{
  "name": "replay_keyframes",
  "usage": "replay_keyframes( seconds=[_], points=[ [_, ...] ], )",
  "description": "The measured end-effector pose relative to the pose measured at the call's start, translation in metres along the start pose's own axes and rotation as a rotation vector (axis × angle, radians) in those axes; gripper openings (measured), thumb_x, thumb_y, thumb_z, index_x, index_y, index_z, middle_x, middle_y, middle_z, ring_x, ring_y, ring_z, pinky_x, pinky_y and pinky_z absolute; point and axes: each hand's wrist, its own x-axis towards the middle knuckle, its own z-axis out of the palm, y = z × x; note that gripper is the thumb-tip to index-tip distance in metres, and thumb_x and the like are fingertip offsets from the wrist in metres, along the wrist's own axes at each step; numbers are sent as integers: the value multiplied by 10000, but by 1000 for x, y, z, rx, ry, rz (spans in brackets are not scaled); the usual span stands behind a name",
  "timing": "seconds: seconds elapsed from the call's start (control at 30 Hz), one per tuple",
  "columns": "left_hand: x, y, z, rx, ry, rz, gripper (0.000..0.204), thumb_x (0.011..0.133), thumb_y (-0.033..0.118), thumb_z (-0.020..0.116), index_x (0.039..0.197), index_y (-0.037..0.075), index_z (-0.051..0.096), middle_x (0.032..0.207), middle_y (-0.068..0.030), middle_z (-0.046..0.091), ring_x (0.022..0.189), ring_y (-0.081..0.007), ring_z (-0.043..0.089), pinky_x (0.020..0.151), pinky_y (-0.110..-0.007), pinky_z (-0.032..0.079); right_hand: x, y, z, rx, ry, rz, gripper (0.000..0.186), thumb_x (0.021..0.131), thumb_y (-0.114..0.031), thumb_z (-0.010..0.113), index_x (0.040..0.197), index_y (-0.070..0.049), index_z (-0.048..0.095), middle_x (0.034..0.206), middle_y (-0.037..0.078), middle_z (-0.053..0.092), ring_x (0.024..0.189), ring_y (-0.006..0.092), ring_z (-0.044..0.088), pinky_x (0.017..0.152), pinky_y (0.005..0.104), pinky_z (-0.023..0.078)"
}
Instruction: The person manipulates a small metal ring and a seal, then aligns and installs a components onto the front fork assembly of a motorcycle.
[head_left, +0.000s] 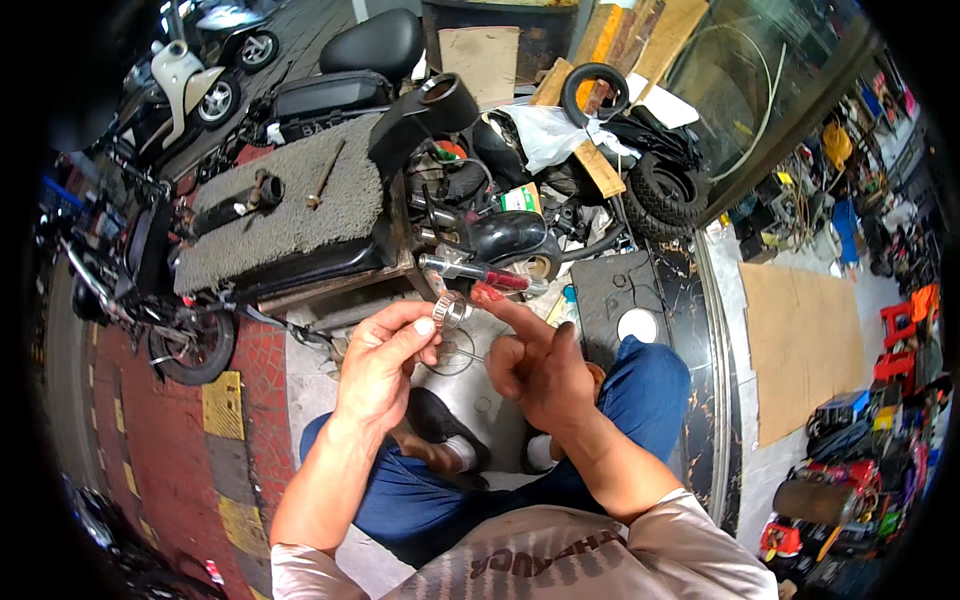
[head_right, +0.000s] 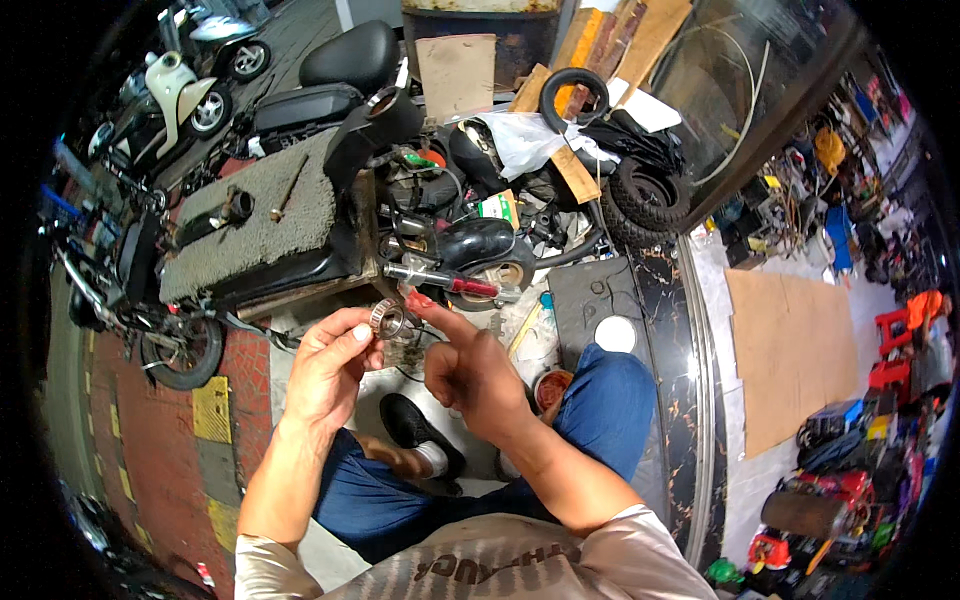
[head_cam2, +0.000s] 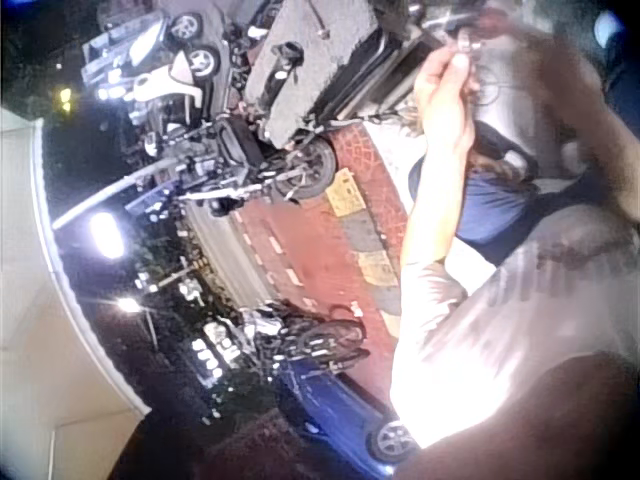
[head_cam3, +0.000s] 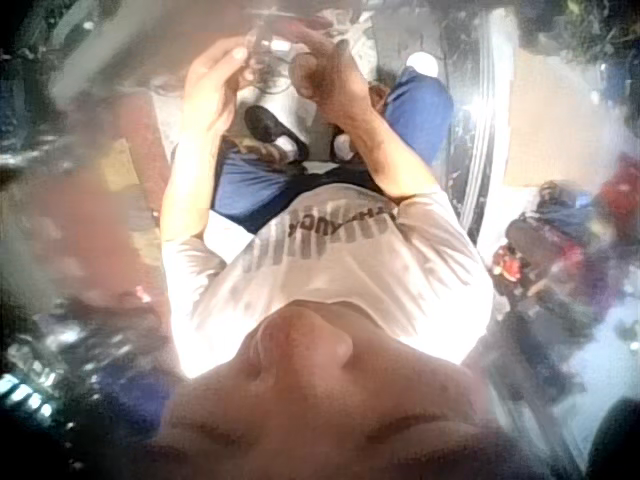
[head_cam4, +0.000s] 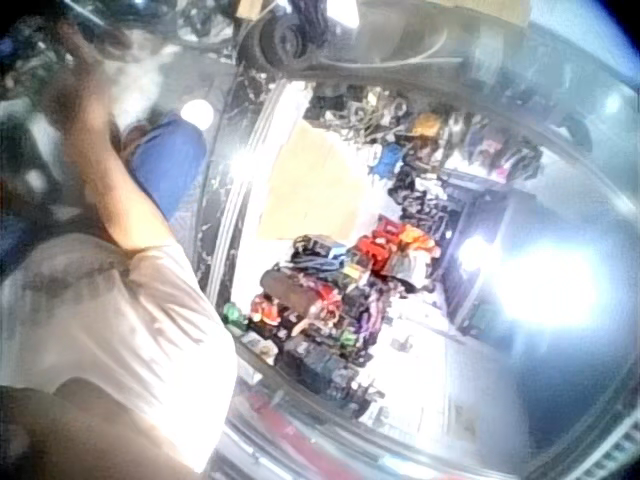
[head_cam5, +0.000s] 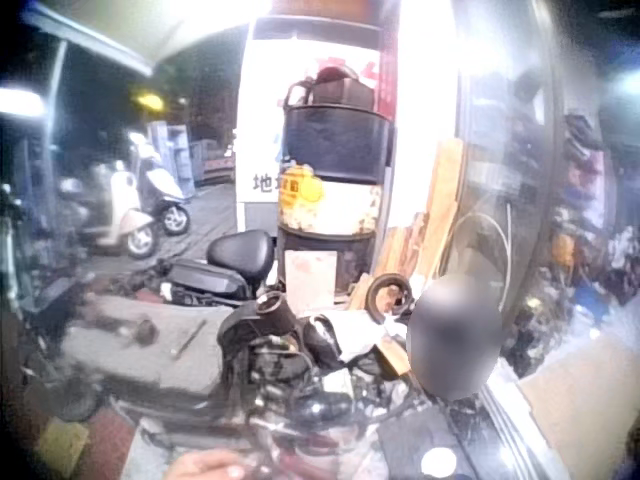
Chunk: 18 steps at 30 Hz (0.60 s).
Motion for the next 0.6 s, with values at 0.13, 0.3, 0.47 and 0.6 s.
replay_keyframes(
  seconds=[0.13, 0.3, 0.47, 0.6],
  points=[
    [-3, -12, 8, 6, 17, 18, 193, 979, 123, 715, 1127, -1, 724, 1004, -79, 739, 842, -154, 662, 755, -300, 542, 2, 4, -10, -24, -23, -34, 909, 1000, -784, 372, 1608, -109, 399, 658, -8, 521, 555, 65, 413, 515, 225, 283],
    [2, -12, 19, 161, -22, 171, 191, 976, 130, 710, 1109, -7, 725, 1132, -75, 702, 920, -139, 628, 790, -285, 514, 4, 5, -22, -55, -64, -49, 845, 1034, -726, 405, 1642, -142, 344, 677, -13, 545, 553, 49, 441, 501, 212, 312],
    [3, -21, 25, 291, -8, 229, 161, 959, 69, 711, 1091, -23, 720, 1175, -69, 644, 936, -130, 594, 803, -274, 483, 3, -2, -25, -151, -118, -50, 809, 1061, -645, 439, 1664, -128, 287, 691, -1, 578, 566, 57, 458, 523, 225, 348],
    [5, -24, 31, 337, 8, 266, 150, 959, 77, 719, 1075, -18, 721, 1129, -51, 626, 930, -122, 583, 805, -271, 480, -1, 0, -22, -388, -76, -132, 839, 1014, -436, 639, 1661, -63, 256, 678, 24, 576, 575, 95, 511, 547, 287, 403]
  ],
)
